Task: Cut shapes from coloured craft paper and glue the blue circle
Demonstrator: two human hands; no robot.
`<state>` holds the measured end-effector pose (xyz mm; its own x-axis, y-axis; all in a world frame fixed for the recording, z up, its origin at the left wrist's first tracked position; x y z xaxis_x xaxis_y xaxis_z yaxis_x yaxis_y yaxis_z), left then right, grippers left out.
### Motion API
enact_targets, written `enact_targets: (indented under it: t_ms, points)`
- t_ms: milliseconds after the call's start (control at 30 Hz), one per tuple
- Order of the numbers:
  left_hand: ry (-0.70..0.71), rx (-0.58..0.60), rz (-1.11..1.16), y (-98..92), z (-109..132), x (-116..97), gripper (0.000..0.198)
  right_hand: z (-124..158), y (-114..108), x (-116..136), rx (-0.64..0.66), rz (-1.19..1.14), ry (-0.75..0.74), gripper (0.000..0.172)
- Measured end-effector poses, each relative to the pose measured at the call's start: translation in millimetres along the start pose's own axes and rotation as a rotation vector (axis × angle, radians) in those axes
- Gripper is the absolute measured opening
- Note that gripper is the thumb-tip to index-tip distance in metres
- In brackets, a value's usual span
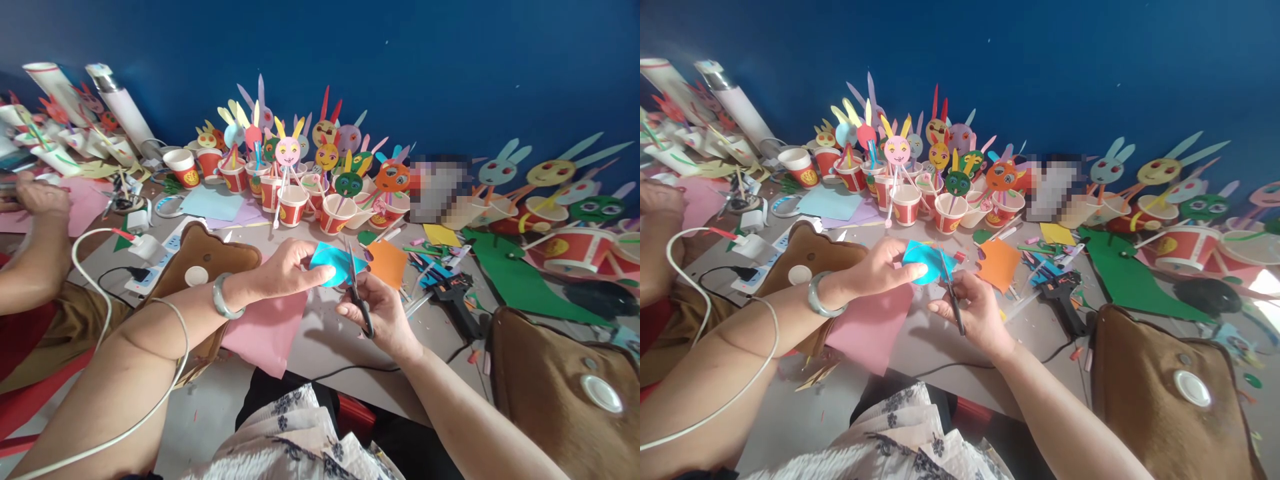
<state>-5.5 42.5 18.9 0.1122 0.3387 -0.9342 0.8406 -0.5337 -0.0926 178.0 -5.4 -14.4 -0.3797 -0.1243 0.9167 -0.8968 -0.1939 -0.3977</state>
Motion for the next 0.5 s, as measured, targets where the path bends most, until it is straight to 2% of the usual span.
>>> enact_targets:
  t_ms: [133,500]
  points:
    - [-0.011,0.034,-0.021,1.3,-0.3,0.0,0.037,-0.1,0.0,-0.2,-0.005,0.003,0.003,0.057]
    - [-0.048,0.024,-0.013,1.8,0.0,-1.8,0.036,-0.7,0.3,-0.2,-0.014,0.005,0.005,0.058]
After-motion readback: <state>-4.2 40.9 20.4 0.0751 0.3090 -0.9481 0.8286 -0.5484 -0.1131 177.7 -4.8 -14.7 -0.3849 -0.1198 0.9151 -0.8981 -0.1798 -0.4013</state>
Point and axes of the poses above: each hand's wrist, its own z-axis away from the middle knuckle, its own y-axis out of the palm, x = y × z, the point moved 4 cm from there along -z, towards the middle knuckle, and after that the axes turned 12 degrees about z, right-handed, at the moved point
